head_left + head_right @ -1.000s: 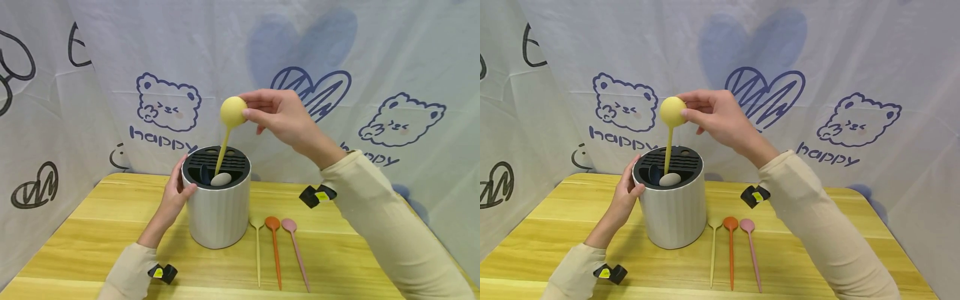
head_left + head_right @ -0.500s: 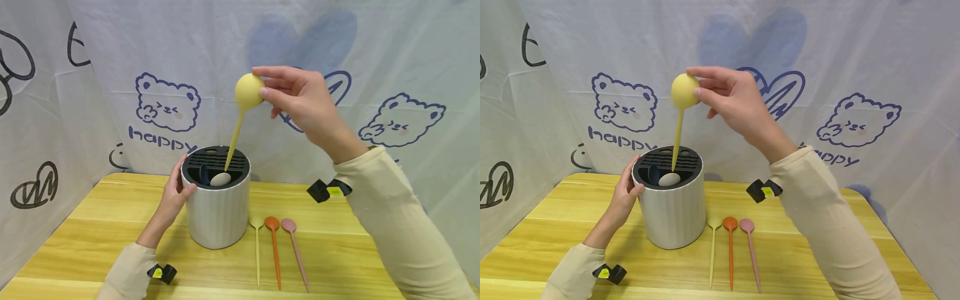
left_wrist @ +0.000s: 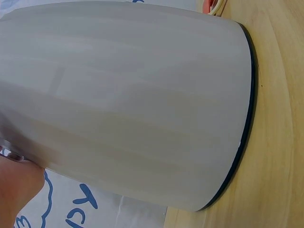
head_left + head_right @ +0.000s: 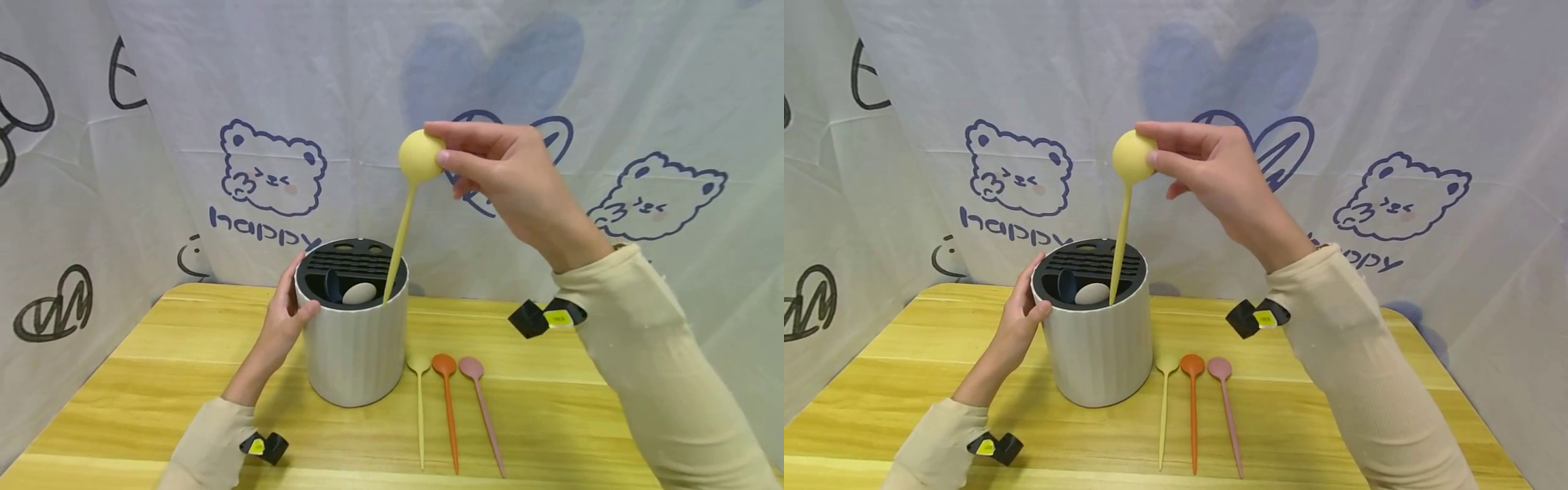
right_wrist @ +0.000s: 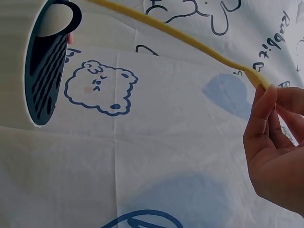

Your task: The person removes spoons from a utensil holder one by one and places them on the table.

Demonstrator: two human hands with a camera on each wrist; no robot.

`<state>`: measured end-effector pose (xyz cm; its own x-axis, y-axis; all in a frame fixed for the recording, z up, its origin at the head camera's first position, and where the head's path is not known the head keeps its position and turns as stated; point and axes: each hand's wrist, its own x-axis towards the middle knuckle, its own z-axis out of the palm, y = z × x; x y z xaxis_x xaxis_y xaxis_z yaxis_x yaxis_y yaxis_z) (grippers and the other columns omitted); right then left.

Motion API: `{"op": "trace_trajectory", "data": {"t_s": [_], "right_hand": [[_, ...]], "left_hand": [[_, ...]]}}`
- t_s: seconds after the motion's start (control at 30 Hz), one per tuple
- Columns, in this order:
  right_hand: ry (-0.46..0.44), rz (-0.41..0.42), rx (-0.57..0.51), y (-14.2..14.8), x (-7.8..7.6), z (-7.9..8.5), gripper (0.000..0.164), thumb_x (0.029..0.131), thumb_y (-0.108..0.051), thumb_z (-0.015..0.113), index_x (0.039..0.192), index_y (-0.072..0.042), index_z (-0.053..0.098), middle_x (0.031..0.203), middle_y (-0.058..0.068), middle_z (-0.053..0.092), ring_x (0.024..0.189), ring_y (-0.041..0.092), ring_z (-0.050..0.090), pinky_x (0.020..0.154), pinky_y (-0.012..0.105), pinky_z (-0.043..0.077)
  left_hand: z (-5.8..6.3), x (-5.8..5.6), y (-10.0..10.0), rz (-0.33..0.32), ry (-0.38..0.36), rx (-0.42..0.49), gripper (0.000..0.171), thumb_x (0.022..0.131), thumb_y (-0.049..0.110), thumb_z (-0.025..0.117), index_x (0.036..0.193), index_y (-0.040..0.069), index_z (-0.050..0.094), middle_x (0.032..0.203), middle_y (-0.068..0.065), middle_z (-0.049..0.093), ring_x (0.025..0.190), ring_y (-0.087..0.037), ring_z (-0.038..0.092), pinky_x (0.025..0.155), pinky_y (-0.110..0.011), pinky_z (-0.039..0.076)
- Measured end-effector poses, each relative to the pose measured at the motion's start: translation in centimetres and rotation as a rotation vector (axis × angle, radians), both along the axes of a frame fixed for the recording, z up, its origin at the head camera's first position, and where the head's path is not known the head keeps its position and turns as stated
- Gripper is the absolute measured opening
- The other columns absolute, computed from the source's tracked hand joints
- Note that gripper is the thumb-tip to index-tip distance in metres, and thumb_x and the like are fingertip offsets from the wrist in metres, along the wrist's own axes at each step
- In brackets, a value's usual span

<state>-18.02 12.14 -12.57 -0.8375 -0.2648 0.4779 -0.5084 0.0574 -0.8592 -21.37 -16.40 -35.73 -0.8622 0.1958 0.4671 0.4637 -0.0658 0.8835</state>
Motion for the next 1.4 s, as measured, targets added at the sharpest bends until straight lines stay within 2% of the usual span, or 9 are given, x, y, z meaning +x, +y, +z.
{"op": "trace_trajectory", "data": {"t_s": [0.1, 0.27, 0.5, 0.73, 0.87, 1.13, 1.4], "right_hand": [[-0.034, 0.036, -0.022, 0.3, -0.2, -0.5, 0.036, 0.087, 0.005, 0.066, 0.123, 0.002, 0.065, 0.114, 0.016, 0.063, 0.087, 0.025, 0.057, 0.065, 0.023, 0.051], [-0.07, 0.073, -0.032, 0.6, -0.5, -1.6, 0.044, 0.082, 0.012, 0.067, 0.125, 0.003, 0.062, 0.109, 0.014, 0.068, 0.086, 0.023, 0.062, 0.064, 0.023, 0.048], [-0.102, 0.06, -0.048, 1.3, -0.9, -4.0, 0.049, 0.082, 0.012, 0.067, 0.129, 0.002, 0.06, 0.105, 0.008, 0.069, 0.078, 0.02, 0.057, 0.057, 0.021, 0.038], [-0.155, 0.039, -0.078, 1.9, -0.8, -5.9, 0.047, 0.081, 0.014, 0.067, 0.119, -0.013, 0.071, 0.102, 0.005, 0.07, 0.076, 0.018, 0.056, 0.057, 0.021, 0.037], [-0.171, 0.039, -0.059, 1.9, -0.8, -6.8, 0.047, 0.081, 0.014, 0.066, 0.115, -0.018, 0.073, 0.102, 0.003, 0.071, 0.076, 0.018, 0.055, 0.057, 0.022, 0.036], [-0.193, 0.013, 0.033, 1.8, -0.7, -8.8, 0.049, 0.082, 0.011, 0.067, 0.13, 0.005, 0.057, 0.099, 0.003, 0.07, 0.079, 0.018, 0.058, 0.06, 0.022, 0.04], [-0.267, -0.037, 0.07, 2.2, -0.7, -11.6, 0.051, 0.083, 0.009, 0.067, 0.132, 0.006, 0.055, 0.101, 0.003, 0.069, 0.082, 0.017, 0.06, 0.065, 0.022, 0.046]], "left_hand": [[-0.1, 0.0, -0.1, 0.002, -0.003, -0.006, 0.082, 0.092, 0.035, 0.062, 0.154, 0.009, 0.017, 0.158, -0.01, 0.018, 0.143, -0.026, 0.02, 0.111, -0.023, 0.025], [0.0, 0.0, -0.2, 0.005, -0.009, -0.019, 0.081, 0.092, 0.036, 0.062, 0.155, 0.01, 0.017, 0.158, -0.007, 0.018, 0.143, -0.024, 0.02, 0.113, -0.028, 0.023], [-0.1, 0.0, -0.3, 0.008, -0.008, -0.014, 0.084, 0.091, 0.037, 0.064, 0.154, 0.008, 0.017, 0.158, -0.01, 0.018, 0.142, -0.026, 0.02, 0.111, -0.023, 0.025], [-0.1, -0.1, 0.1, 0.005, -0.02, -0.023, 0.084, 0.091, 0.037, 0.064, 0.155, 0.009, 0.016, 0.158, -0.008, 0.017, 0.143, -0.024, 0.019, 0.115, -0.044, 0.018], [-0.1, -0.1, 0.1, 0.003, -0.018, -0.018, 0.085, 0.091, 0.039, 0.064, 0.155, 0.009, 0.016, 0.158, -0.008, 0.018, 0.142, -0.024, 0.021, 0.115, -0.046, 0.019], [0.0, 0.0, -0.1, 0.011, -0.017, -0.019, 0.084, 0.091, 0.037, 0.063, 0.155, 0.008, 0.016, 0.158, -0.008, 0.018, 0.142, -0.024, 0.02, 0.115, -0.045, 0.019], [0.0, 0.0, -0.1, 0.011, -0.022, -0.028, 0.083, 0.091, 0.037, 0.063, 0.155, 0.009, 0.016, 0.158, -0.008, 0.017, 0.143, -0.023, 0.019, 0.115, -0.047, 0.017]]}}
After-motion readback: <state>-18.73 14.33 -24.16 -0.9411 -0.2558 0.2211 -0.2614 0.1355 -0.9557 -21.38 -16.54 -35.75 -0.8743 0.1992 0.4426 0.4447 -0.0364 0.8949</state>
